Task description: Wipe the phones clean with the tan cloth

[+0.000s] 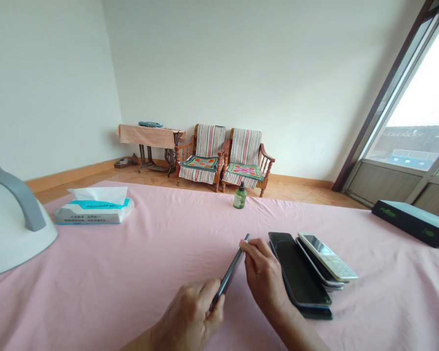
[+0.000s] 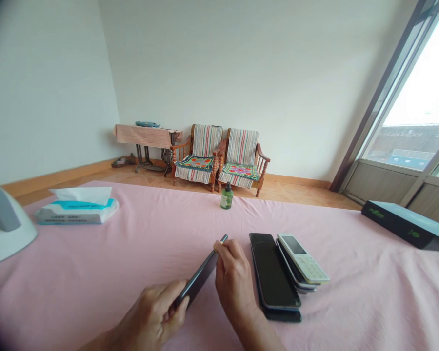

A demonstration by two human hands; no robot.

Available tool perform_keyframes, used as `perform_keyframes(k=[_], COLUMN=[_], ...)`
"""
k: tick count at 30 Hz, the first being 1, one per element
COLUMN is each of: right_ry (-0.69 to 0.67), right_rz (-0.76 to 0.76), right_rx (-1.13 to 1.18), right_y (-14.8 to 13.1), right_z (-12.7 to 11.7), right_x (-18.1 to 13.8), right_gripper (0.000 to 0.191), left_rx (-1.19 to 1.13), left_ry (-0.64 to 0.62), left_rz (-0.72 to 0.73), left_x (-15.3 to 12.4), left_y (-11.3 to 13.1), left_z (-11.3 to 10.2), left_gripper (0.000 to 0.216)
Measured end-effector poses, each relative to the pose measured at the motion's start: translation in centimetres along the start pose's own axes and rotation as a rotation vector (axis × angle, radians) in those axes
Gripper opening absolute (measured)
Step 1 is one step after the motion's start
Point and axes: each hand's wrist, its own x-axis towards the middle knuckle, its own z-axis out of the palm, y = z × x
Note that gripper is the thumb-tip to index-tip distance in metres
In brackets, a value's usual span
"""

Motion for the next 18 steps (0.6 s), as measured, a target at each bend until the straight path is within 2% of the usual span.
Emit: perform_keyframes(k=[4, 6, 12, 14, 18], right_ry=[-0.046, -0.030, 0.047, 0.041, -0.004], right_rz=[-0.047, -0.044, 0.028, 0.026, -0.028], right_rx=[0.051, 0.033, -0.101, -0.105, -0.034], right_y=[-1.8, -1.7, 2.6, 3.0, 0.5], right_z=[0.2, 0.3, 0.0, -0.1, 0.1], right_x=[-1.5, -1.4, 1.6, 1.8, -0.1], right_gripper=[0.034, 0.033, 0.031, 0.032, 0.035], left_rx=[-0.030, -0.030, 0.009, 0.013, -0.003], left_ry=[-0.001, 0.011, -0.001, -0.007, -0.011], left_rz=[-0.011, -0.006, 0.006, 0.007, -0.009], left_x=[0.0, 0.0, 0.1, 0.1, 0.1], left_y=[-0.1, -0.1, 0.1, 0.2, 0.2], left_z=[0.2, 0.2, -0.3, -0.3, -0.2], left_gripper=[0.018, 0.018, 0.018, 0.018, 0.018])
